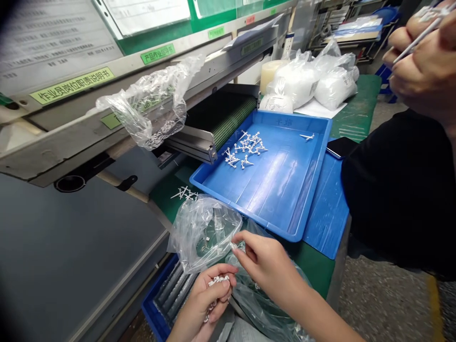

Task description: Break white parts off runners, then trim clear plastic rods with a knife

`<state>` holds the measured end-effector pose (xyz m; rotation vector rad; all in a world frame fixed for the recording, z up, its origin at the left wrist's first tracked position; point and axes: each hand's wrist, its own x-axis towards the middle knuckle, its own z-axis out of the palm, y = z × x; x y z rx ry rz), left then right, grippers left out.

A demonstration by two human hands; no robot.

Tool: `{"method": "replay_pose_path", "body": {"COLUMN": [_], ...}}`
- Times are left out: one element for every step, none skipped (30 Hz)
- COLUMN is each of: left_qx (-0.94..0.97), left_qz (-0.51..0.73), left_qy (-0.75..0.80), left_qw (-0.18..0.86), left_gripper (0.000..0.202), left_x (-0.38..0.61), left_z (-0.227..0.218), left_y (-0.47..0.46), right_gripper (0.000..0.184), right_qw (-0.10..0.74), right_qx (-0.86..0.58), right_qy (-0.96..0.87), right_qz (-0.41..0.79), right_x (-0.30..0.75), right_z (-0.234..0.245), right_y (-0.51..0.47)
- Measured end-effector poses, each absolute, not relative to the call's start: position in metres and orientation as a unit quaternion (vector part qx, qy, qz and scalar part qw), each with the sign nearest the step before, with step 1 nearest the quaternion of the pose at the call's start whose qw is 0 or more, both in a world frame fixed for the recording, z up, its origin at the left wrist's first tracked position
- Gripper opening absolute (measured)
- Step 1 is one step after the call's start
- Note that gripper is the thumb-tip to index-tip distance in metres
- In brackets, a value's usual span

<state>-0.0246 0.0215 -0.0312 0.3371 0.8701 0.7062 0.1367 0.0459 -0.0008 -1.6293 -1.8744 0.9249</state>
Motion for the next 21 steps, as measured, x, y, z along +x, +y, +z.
{"method": "replay_pose_path", "body": {"left_qx": [0.153,0.148,0.146,0.144,0.142,0.140,0.142,0.146,0.152,0.161,0.175,0.191,0.208,0.223,0.236,0.243,0.243,0.238,0.229,0.218,0.207], "left_qz": [0.331,0.333,0.338,0.345,0.355,0.367,0.378,0.388,0.396,0.401,0.400,0.397,0.393,0.389,0.385,0.383,0.383,0.383,0.384,0.386,0.386], "left_qy": [0.407,0.402,0.392,0.380,0.370,0.362,0.355,0.351,0.349,0.348,0.346,0.341,0.332,0.321,0.308,0.297,0.289,0.286,0.288,0.295,0.302], "left_qw": [0.837,0.840,0.843,0.846,0.847,0.846,0.843,0.840,0.836,0.832,0.830,0.830,0.832,0.834,0.837,0.840,0.843,0.845,0.846,0.847,0.847], "left_gripper": [0.015,0.015,0.015,0.017,0.019,0.021,0.022,0.024,0.026,0.028,0.031,0.035,0.039,0.042,0.044,0.045,0.045,0.044,0.042,0.039,0.037], "left_x": [-0.027,-0.029,-0.029,-0.029,-0.029,-0.028,-0.027,-0.027,-0.026,-0.025,-0.025,-0.025,-0.025,-0.025,-0.025,-0.025,-0.025,-0.024,-0.024,-0.024,-0.024], "left_z": [-0.032,-0.032,-0.032,-0.031,-0.029,-0.028,-0.026,-0.024,-0.023,-0.022,-0.021,-0.020,-0.020,-0.020,-0.020,-0.020,-0.020,-0.019,-0.019,-0.018,-0.017], "left_y": [0.022,0.022,0.023,0.023,0.023,0.023,0.023,0.023,0.023,0.023,0.023,0.023,0.023,0.023,0.024,0.024,0.025,0.025,0.026,0.026,0.026], "right_gripper": [0.018,0.021,0.023,0.025,0.024,0.023,0.021,0.019,0.018,0.017,0.016,0.015,0.015,0.014,0.014,0.013,0.013,0.013,0.012,0.011,0.010], "right_qw": [0.240,0.240,0.241,0.244,0.247,0.246,0.243,0.236,0.226,0.216,0.207,0.205,0.206,0.214,0.226,0.241,0.259,0.277,0.296,0.316,0.333], "right_qx": [-0.592,-0.587,-0.584,-0.579,-0.574,-0.565,-0.554,-0.545,-0.538,-0.533,-0.531,-0.532,-0.533,-0.530,-0.526,-0.521,-0.516,-0.510,-0.505,-0.499,-0.490], "right_qy": [-0.692,-0.697,-0.701,-0.701,-0.699,-0.696,-0.693,-0.690,-0.689,-0.691,-0.693,-0.693,-0.691,-0.687,-0.683,-0.680,-0.682,-0.690,-0.704,-0.722,-0.740], "right_qz": [0.337,0.333,0.332,0.336,0.349,0.368,0.391,0.413,0.430,0.438,0.441,0.441,0.444,0.449,0.454,0.456,0.450,0.432,0.402,0.362,0.317], "right_x": [0.132,0.127,0.123,0.120,0.118,0.118,0.118,0.119,0.121,0.122,0.123,0.123,0.123,0.123,0.122,0.122,0.121,0.120,0.120,0.119,0.119], "right_z": [-0.002,-0.002,-0.001,0.000,0.003,0.006,0.009,0.012,0.015,0.017,0.019,0.020,0.020,0.020,0.020,0.019,0.018,0.017,0.016,0.015,0.015], "right_y": [0.054,0.061,0.065,0.066,0.066,0.063,0.059,0.053,0.048,0.043,0.038,0.034,0.031,0.028,0.026,0.024,0.023,0.022,0.020,0.019,0.018]}}
